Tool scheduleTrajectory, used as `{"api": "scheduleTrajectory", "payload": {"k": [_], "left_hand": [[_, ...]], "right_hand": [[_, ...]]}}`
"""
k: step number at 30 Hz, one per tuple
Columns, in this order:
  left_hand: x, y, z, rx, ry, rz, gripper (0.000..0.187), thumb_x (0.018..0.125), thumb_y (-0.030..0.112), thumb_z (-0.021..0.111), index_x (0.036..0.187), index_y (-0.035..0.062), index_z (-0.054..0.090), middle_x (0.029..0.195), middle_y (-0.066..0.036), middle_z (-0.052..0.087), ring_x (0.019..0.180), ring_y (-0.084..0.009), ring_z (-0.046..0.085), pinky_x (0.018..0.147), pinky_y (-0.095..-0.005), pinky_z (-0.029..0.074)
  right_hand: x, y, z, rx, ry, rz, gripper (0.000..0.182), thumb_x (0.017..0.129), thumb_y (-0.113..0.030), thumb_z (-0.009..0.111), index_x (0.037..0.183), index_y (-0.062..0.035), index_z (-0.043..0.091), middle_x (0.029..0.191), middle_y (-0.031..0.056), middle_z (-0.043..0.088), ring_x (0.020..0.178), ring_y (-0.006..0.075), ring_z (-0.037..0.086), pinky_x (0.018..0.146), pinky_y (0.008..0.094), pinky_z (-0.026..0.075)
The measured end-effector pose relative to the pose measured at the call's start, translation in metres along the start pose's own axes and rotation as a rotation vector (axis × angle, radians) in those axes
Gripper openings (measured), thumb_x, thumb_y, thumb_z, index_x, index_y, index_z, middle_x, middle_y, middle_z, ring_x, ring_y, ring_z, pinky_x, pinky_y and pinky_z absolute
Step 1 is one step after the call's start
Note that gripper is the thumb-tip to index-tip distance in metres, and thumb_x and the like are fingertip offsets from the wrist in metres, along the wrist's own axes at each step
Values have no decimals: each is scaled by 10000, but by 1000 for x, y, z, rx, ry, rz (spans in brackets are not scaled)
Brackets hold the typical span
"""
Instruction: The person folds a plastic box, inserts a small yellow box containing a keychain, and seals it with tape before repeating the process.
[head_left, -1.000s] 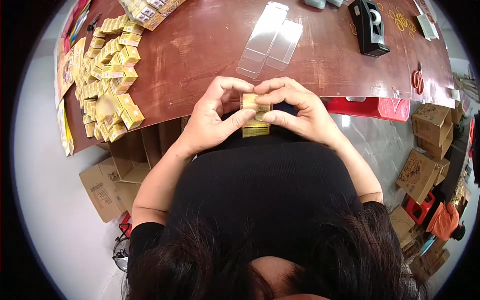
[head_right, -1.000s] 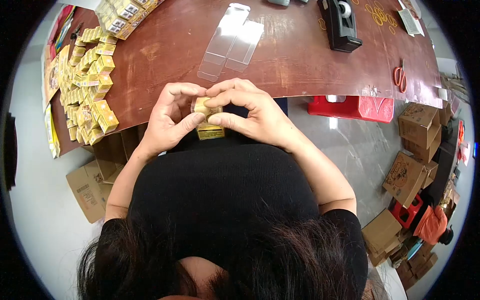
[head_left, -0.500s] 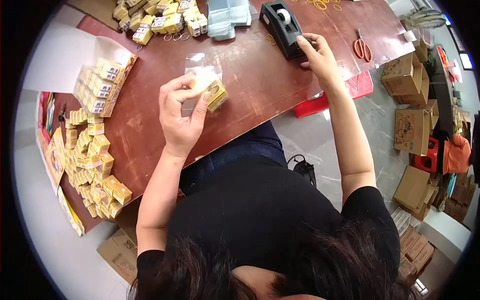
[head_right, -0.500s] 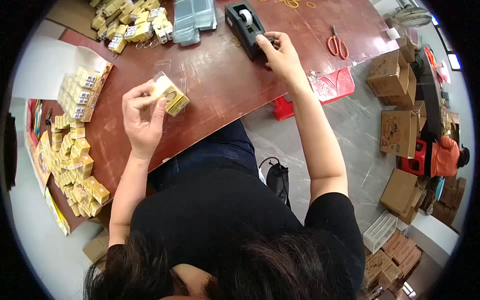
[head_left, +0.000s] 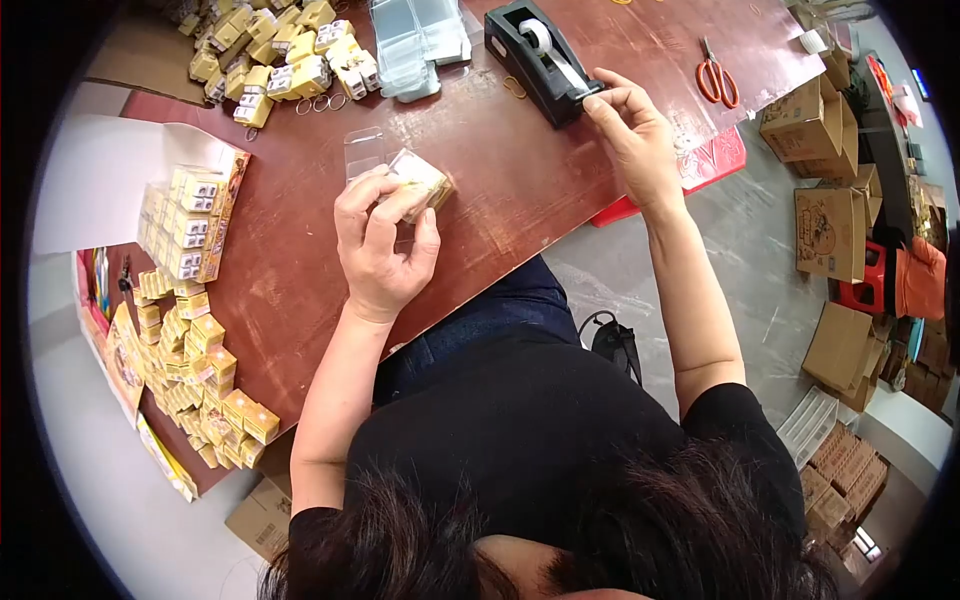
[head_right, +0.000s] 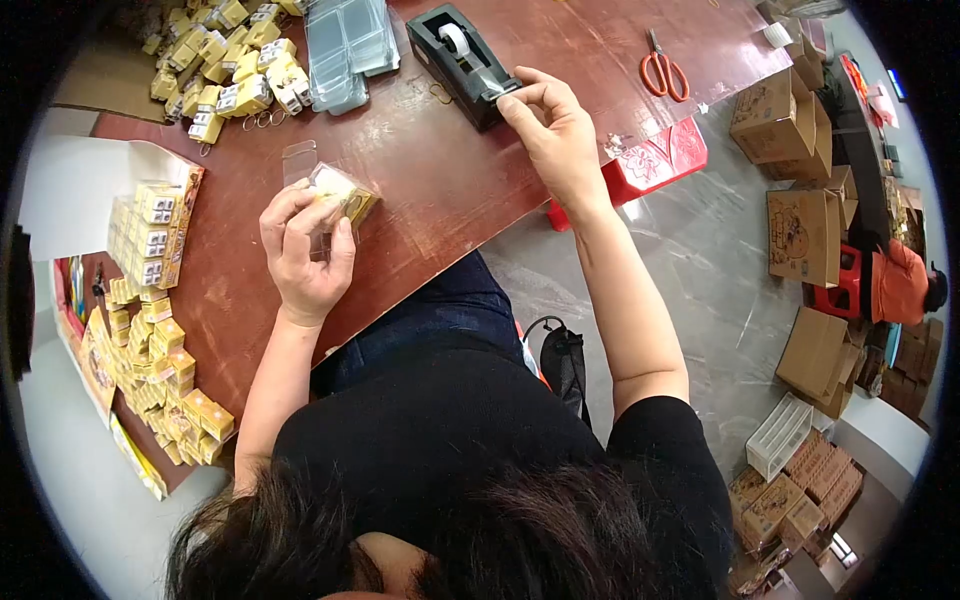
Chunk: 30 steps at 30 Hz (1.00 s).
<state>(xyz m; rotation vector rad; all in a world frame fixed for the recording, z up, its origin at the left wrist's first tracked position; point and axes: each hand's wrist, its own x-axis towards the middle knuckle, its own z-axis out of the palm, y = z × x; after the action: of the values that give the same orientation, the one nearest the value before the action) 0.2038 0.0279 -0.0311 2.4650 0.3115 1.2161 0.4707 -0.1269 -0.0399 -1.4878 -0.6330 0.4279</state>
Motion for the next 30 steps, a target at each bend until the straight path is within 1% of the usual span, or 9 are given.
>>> {"api": "scheduleTrajectory", "payload": {"k": [4,6,7,11,13,15,22,26,30], "left_hand": [[2,4,-2,2,-14,-11,412,708,-41,723,1094,95,670,1135,-107,563,1124,-323,597,951,-422,529],[1,2,-1,12,-4,7,414,710,-38,719,1101,83,659,1141,-110,574,1113,-327,606,949,-419,537],[0,0,0,31,1,-6,414,710,-38,719,1101,83,659,1141,-110,574,1113,-327,606,949,-419,537],[-5,-3,2,-18,43,-9,477,729,-12,743,1177,66,598,1162,-133,585,1102,-342,614,948,-437,542],[-5,-6,5,-53,77,25,525,746,6,760,1225,50,548,1161,-149,585,1104,-350,614,945,-447,544],[-7,-8,4,-29,64,29,556,760,16,778,1247,32,511,1161,-159,582,1105,-359,614,943,-456,545],[-10,-11,7,-44,88,77,496,768,-31,764,1200,156,608,1178,-99,551,1110,-352,614,931,-426,560],[-9,-7,5,-3,45,9,394,755,-39,746,1099,130,655,1170,-106,550,1133,-350,605,929,-426,560],[-4,-2,-5,-34,-16,-40,320,807,-24,737,1095,62,627,1185,-135,536,1179,-347,587,987,-435,529]], "right_hand": [[-3,20,-6,-299,61,-92,108,951,-96,706,1005,-4,685,1399,162,567,1000,175,679,856,299,553],[-14,7,-7,-494,145,-255,126,941,-101,719,1002,1,678,1325,168,610,936,171,692,804,292,564],[-23,-11,3,-485,200,-304,100,955,-73,698,1031,-9,684,1143,115,693,857,123,676,754,258,552],[-63,-55,50,5,-229,-11,145,987,-39,659,1126,-16,692,938,17,717,792,51,618,702,210,518],[-73,-62,73,111,-471,141,378,993,-25,632,1366,-20,570,917,19,697,828,54,626,739,213,504],[-73,-60,93,112,-523,136,534,1003,-38,637,1500,-45,441,901,9,678,721,20,524,642,179,449],[-68,-49,108,130,-515,209,416,1004,-28,631,1365,4,425,951,48,686,918,82,642,844,228,516],[-71,-30,115,202,-422,173,404,963,-98,705,1284,12,487,841,29,682,787,63,625,717,236,519],[-78,-9,117,-137,-342,92,385,914,-210,791,1176,-26,576,773,16,672,695,54,603,643,255,514]]}}
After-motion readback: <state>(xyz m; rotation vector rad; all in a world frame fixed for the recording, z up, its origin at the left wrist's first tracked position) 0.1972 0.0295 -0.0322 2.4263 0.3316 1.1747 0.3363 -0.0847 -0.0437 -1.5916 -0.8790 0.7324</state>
